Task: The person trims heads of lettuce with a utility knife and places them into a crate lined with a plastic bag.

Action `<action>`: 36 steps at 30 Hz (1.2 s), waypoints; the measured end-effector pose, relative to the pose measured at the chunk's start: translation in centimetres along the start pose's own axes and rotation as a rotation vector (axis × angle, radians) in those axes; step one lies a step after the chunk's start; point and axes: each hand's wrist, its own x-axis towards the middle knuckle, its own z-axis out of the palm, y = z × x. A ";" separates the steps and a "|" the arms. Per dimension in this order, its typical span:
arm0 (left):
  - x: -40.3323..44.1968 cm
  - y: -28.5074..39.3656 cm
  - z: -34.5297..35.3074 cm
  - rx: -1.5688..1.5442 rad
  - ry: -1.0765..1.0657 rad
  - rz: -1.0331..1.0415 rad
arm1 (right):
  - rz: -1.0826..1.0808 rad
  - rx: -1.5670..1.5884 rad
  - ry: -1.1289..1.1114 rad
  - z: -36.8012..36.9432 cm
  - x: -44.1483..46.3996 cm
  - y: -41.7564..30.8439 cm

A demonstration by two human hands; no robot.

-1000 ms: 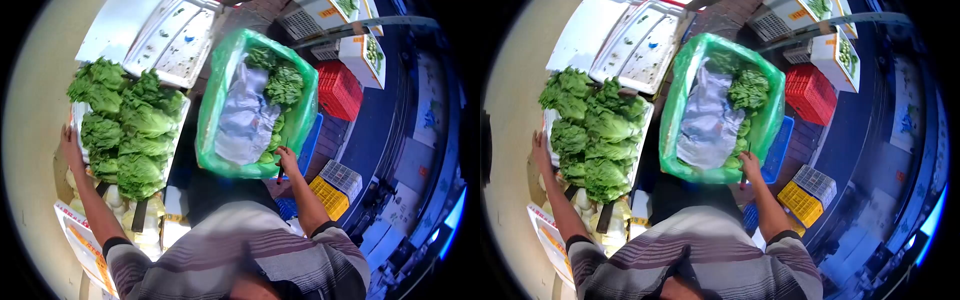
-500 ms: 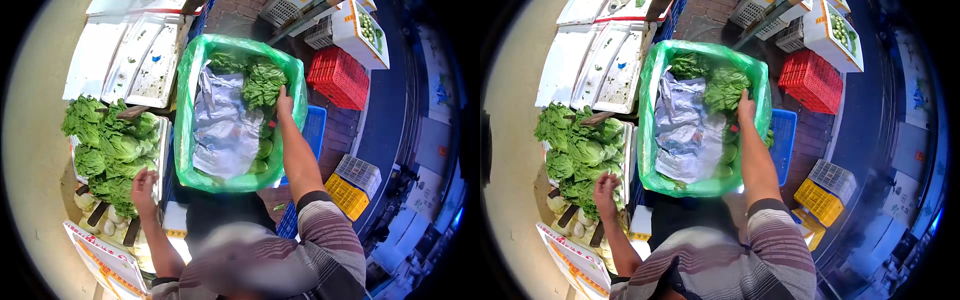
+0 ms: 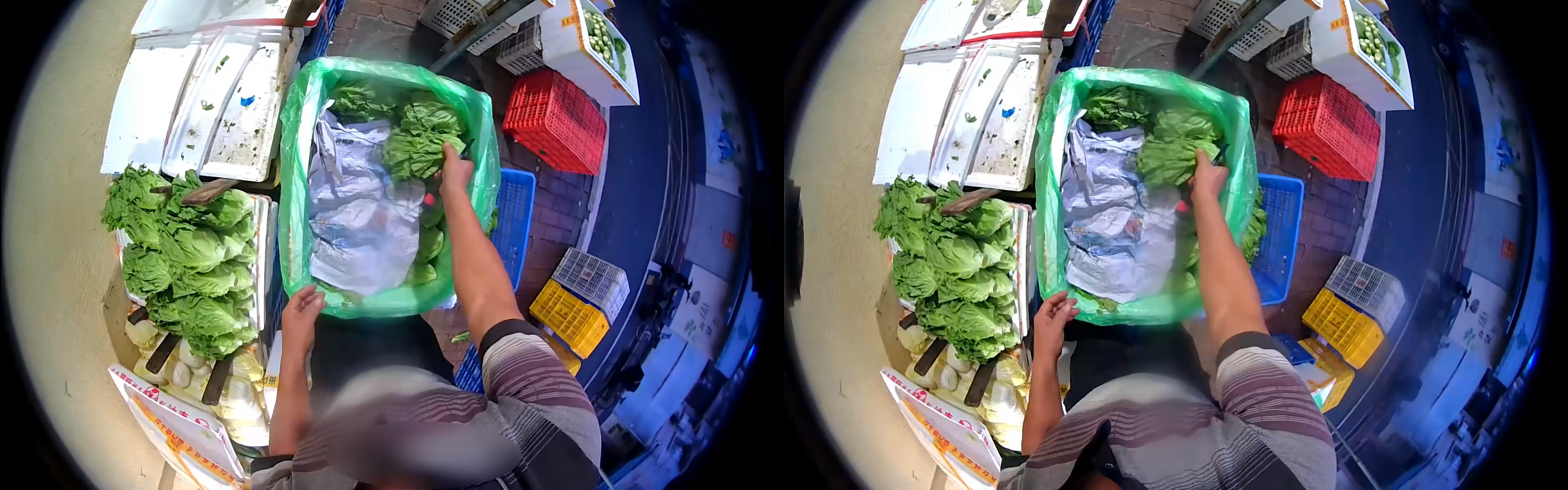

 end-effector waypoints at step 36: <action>1.0 2.0 6.6 0.107 -0.174 0.049 | -0.564 -0.221 -0.413 -9.8 -9.6 -4.8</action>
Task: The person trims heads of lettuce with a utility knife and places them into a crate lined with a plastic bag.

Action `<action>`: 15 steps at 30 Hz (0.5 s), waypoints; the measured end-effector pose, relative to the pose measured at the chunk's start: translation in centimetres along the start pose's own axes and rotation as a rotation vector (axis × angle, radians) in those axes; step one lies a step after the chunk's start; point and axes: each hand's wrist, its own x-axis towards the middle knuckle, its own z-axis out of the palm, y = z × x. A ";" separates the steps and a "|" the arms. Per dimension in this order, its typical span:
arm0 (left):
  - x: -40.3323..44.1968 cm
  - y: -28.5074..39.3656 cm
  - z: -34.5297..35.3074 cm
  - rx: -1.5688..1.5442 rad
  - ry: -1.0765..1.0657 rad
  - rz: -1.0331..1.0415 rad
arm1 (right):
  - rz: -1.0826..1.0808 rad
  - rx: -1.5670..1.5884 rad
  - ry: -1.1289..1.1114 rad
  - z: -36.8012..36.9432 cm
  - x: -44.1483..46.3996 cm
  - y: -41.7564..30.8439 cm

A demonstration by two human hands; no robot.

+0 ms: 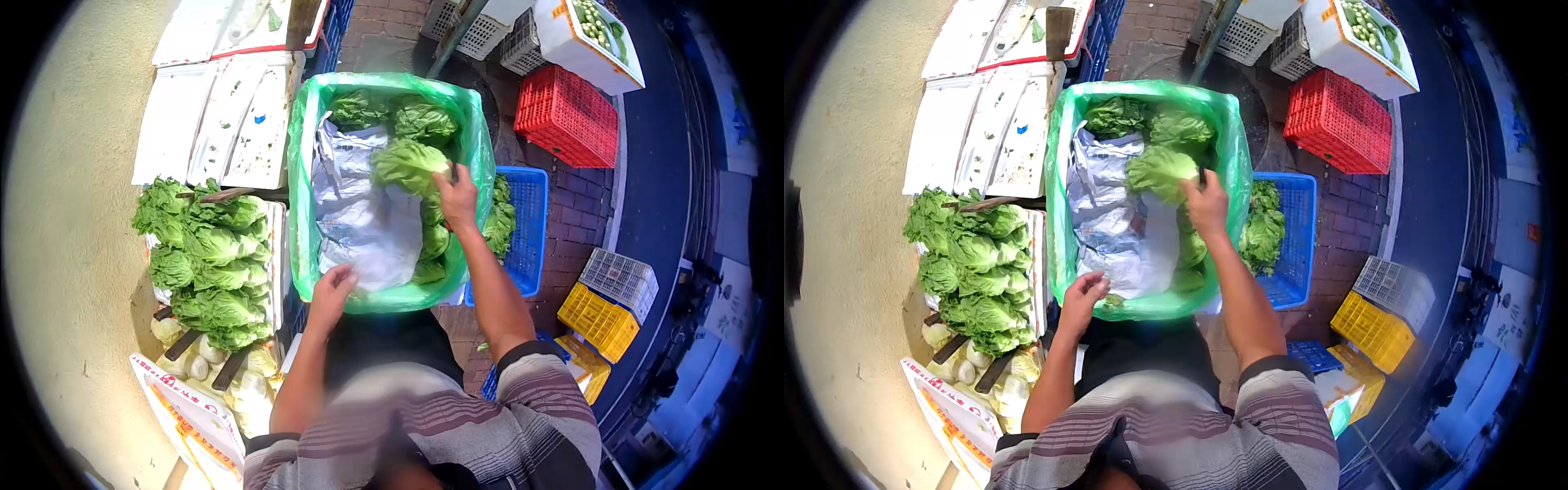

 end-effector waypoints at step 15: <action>8.0 3.3 12.8 -0.609 -0.209 0.146 | 0.497 0.494 0.000 -12.0 -14.4 -3.6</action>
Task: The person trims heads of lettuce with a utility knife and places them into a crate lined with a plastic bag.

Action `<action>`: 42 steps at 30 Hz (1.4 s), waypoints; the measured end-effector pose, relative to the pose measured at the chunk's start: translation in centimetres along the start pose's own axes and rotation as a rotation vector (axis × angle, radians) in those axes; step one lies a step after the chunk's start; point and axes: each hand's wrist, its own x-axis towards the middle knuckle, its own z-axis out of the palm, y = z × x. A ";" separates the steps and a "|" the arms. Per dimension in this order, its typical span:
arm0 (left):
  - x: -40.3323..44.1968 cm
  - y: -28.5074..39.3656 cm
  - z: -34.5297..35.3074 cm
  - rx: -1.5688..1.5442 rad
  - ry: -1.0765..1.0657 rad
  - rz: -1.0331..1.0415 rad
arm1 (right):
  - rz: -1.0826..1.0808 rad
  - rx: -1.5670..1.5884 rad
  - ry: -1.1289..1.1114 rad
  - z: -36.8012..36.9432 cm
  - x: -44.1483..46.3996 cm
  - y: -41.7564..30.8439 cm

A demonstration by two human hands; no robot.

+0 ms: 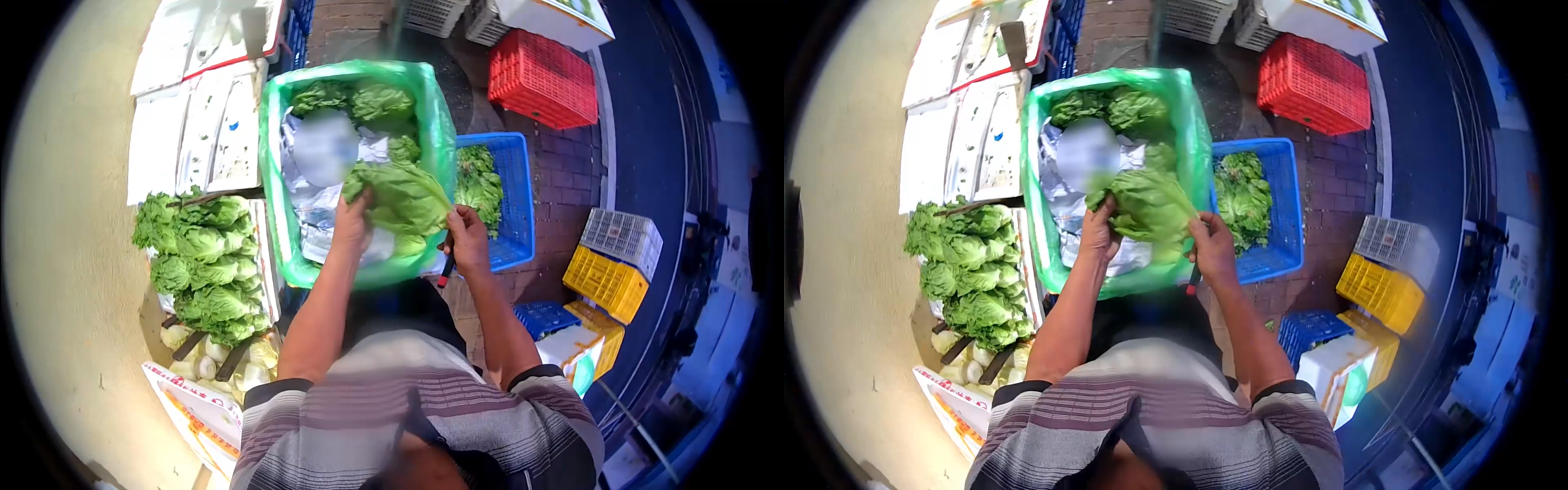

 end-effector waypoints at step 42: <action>-5.1 -8.9 13.2 -0.236 -0.024 -0.683 | -0.369 -0.519 -0.240 -16.4 -7.0 -6.4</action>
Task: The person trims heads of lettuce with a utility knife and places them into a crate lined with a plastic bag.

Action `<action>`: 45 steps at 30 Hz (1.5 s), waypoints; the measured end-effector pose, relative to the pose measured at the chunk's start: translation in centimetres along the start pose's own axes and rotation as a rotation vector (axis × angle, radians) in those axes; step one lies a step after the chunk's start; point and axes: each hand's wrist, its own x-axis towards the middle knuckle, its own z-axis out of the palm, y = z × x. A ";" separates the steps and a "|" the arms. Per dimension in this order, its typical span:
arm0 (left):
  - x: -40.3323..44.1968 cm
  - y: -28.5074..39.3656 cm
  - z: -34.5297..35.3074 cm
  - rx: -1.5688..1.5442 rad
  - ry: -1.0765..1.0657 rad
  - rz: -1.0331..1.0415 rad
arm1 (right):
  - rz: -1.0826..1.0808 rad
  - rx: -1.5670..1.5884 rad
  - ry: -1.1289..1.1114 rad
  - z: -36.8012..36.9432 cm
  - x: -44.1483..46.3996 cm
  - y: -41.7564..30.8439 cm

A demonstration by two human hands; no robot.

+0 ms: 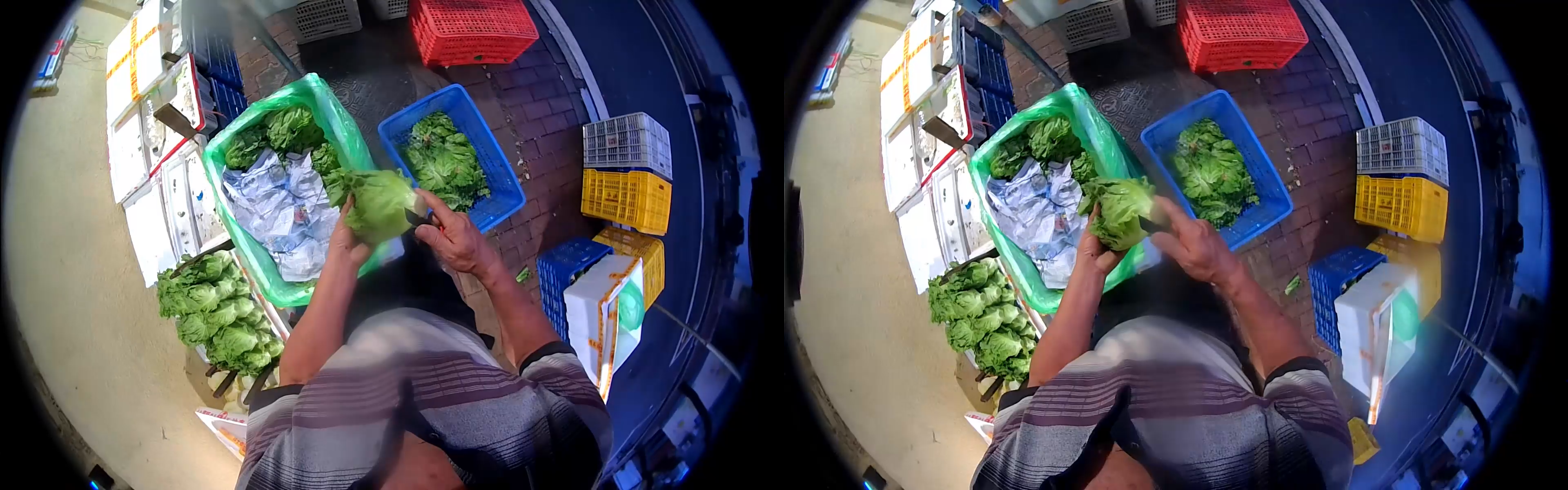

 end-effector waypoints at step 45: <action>2.7 -2.8 -1.4 0.075 0.060 -0.061 | -0.031 0.157 0.065 -1.5 -1.7 5.4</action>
